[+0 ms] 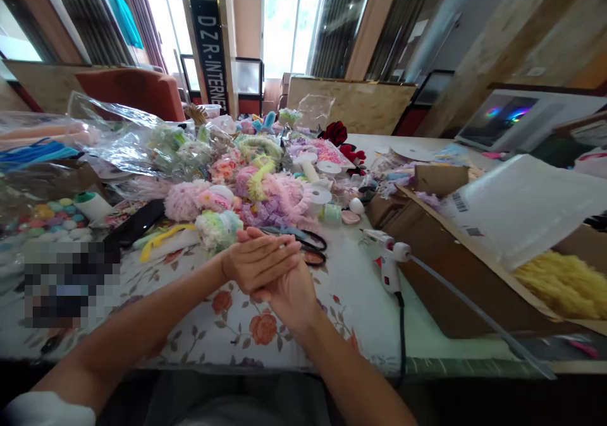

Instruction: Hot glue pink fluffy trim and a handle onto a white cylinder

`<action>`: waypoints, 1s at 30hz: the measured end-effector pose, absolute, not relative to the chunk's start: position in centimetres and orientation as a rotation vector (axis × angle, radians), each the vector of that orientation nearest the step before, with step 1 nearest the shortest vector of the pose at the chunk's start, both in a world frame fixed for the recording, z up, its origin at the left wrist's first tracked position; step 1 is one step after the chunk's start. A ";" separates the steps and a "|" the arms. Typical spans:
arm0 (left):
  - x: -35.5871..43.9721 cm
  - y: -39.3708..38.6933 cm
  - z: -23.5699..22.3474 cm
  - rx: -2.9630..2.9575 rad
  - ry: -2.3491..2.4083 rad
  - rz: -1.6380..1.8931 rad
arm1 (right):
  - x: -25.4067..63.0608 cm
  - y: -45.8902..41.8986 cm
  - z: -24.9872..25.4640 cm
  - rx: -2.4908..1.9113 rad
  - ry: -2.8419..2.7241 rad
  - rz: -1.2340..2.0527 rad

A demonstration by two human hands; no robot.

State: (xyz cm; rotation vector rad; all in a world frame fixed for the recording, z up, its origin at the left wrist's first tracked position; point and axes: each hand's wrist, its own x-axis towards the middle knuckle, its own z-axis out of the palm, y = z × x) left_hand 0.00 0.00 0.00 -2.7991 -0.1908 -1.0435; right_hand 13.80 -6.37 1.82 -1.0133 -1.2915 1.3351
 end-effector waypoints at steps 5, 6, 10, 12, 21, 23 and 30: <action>-4.2 0.9 1.4 -2.455 -0.446 -1.209 | 14.1 -6.9 2.2 -0.802 -1.088 1.711; -4.9 0.2 1.5 -2.426 -0.536 -1.256 | 14.7 -6.7 1.9 -0.812 -1.048 1.728; -7.3 -4.5 0.6 -2.544 -0.732 -1.473 | 17.5 -4.5 0.8 -0.874 -0.742 1.582; -8.5 -7.2 -1.0 -2.702 -0.814 -1.392 | 18.5 -3.4 0.3 -0.880 -0.607 1.552; -6.1 -12.3 -5.7 -2.982 -1.416 -0.333 | 17.5 -2.3 0.2 -0.616 -0.174 1.852; -2.3 -12.8 -4.8 -3.253 -1.273 -0.394 | 16.6 -2.0 0.9 -0.581 -0.157 1.861; 5.8 -13.2 -1.9 -4.160 -1.133 -1.542 | 16.8 -2.3 2.2 -0.566 -0.334 1.908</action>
